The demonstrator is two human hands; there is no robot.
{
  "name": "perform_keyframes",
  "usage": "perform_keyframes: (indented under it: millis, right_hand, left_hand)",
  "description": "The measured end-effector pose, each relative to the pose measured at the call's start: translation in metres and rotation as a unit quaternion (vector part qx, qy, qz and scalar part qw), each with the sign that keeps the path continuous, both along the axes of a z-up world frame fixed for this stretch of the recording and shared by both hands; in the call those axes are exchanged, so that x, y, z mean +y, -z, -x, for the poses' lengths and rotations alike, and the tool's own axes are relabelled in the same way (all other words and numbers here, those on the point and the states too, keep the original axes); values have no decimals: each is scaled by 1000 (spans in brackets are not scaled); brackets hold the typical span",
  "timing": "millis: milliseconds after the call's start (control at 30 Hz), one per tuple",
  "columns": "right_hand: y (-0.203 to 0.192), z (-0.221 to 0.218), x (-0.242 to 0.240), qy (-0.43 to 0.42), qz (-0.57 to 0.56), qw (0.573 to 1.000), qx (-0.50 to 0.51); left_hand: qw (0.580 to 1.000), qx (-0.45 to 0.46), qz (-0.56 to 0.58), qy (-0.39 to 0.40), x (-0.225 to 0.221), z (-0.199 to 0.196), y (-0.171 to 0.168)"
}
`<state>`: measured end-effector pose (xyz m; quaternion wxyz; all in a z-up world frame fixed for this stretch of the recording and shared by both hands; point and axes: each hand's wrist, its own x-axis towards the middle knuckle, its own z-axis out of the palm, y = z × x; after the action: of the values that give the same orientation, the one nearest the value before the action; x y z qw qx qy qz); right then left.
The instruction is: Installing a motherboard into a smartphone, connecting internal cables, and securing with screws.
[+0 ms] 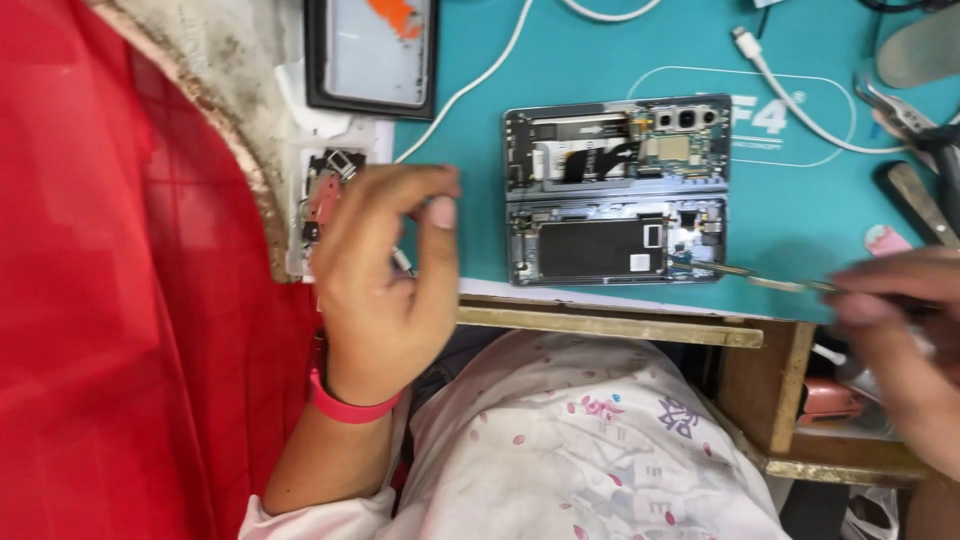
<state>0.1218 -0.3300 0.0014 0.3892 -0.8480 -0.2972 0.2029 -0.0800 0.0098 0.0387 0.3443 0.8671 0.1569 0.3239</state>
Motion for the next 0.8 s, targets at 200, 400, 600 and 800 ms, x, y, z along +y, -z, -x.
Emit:
perform_keyframes:
  millis: [200, 400, 600, 800]
  right_hand:
    - [-46, 40, 114, -36, 40, 998, -34]
    - [-16, 25, 96, -12, 7, 1000, 27]
    - [-3, 19, 84, 23, -19, 996, 82]
    - [-35, 32, 121, -29, 20, 999, 10]
  left_hand:
    - [993, 46, -52, 90, -7, 10, 25]
    - [995, 43, -74, 58, -11, 10, 40]
    - [994, 48, -62, 76, -17, 1, 39]
    - [984, 109, -121, 68, -23, 0, 42]
